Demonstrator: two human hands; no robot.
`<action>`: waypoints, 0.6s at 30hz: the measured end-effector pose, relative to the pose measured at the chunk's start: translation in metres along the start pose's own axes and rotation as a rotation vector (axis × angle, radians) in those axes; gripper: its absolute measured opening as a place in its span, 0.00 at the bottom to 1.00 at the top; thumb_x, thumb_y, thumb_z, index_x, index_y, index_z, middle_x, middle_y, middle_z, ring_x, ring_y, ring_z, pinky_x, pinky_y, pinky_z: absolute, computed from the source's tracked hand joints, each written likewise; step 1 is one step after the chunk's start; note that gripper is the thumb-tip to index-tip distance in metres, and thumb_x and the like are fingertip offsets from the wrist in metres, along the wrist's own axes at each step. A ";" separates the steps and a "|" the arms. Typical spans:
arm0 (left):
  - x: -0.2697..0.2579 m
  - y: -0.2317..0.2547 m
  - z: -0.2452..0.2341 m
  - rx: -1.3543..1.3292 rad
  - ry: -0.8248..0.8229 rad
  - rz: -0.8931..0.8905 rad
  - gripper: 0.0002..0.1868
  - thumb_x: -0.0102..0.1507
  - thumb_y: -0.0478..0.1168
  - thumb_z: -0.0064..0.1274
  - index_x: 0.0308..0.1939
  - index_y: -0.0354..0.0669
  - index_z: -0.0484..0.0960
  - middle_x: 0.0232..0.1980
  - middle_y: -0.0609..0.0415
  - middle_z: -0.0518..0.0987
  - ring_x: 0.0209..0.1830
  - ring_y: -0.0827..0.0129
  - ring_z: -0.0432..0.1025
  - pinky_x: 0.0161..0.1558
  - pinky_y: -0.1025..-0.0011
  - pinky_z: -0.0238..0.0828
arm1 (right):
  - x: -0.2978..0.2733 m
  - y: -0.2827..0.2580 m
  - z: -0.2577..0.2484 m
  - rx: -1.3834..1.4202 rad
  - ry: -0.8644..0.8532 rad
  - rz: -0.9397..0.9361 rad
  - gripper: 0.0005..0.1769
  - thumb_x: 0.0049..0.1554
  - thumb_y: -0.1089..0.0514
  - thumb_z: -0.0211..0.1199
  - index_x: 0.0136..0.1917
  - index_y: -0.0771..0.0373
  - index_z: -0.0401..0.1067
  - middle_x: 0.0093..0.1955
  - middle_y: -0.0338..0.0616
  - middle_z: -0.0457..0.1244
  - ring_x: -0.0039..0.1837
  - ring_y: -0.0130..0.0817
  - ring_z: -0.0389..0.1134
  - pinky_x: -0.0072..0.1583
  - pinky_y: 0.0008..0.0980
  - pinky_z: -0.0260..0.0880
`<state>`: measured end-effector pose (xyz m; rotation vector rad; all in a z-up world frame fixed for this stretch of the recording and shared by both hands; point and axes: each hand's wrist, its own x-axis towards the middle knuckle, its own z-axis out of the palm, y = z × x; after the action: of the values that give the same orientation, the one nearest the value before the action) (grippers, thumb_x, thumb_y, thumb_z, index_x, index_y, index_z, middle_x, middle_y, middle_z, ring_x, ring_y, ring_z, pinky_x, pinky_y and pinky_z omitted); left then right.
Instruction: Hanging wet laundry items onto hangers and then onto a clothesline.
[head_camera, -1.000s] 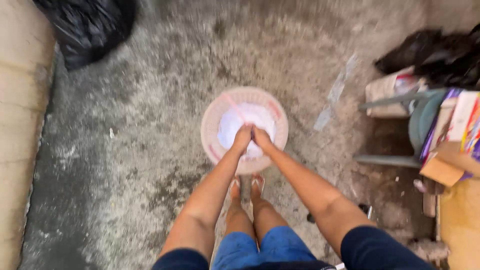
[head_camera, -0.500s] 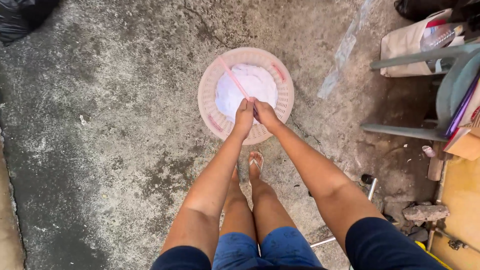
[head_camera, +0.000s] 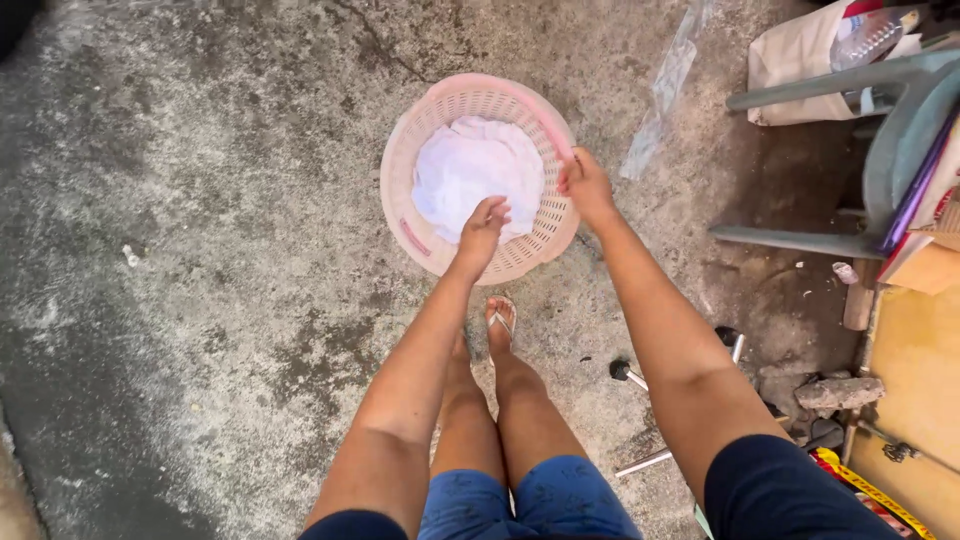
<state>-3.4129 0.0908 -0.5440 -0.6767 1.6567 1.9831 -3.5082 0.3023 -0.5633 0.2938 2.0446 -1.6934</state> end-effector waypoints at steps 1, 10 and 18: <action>0.005 -0.006 -0.007 -0.003 -0.009 0.000 0.19 0.71 0.42 0.42 0.65 0.49 0.73 0.62 0.55 0.78 0.58 0.67 0.73 0.55 0.66 0.70 | -0.001 -0.011 -0.005 -0.005 0.008 0.001 0.14 0.64 0.59 0.51 0.61 0.60 0.71 0.38 0.31 0.60 0.40 0.23 0.62 0.44 0.26 0.66; 0.053 -0.119 -0.044 0.641 0.080 -0.159 0.17 0.69 0.42 0.45 0.60 0.45 0.78 0.56 0.42 0.82 0.56 0.53 0.77 0.59 0.64 0.71 | 0.005 0.117 0.077 -0.856 -0.096 -0.131 0.20 0.58 0.66 0.52 0.61 0.55 0.74 0.54 0.49 0.66 0.56 0.47 0.70 0.58 0.45 0.71; 0.109 -0.159 -0.058 1.278 -0.140 -0.278 0.26 0.65 0.37 0.48 0.68 0.44 0.68 0.70 0.46 0.66 0.70 0.48 0.63 0.63 0.52 0.67 | 0.031 0.179 0.134 -1.574 -0.361 0.327 0.26 0.55 0.54 0.64 0.66 0.58 0.67 0.66 0.45 0.58 0.69 0.45 0.57 0.62 0.46 0.64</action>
<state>-3.3918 0.0645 -0.7429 -0.2149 2.1120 0.4889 -3.4265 0.2074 -0.7514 -0.2022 2.1953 0.2964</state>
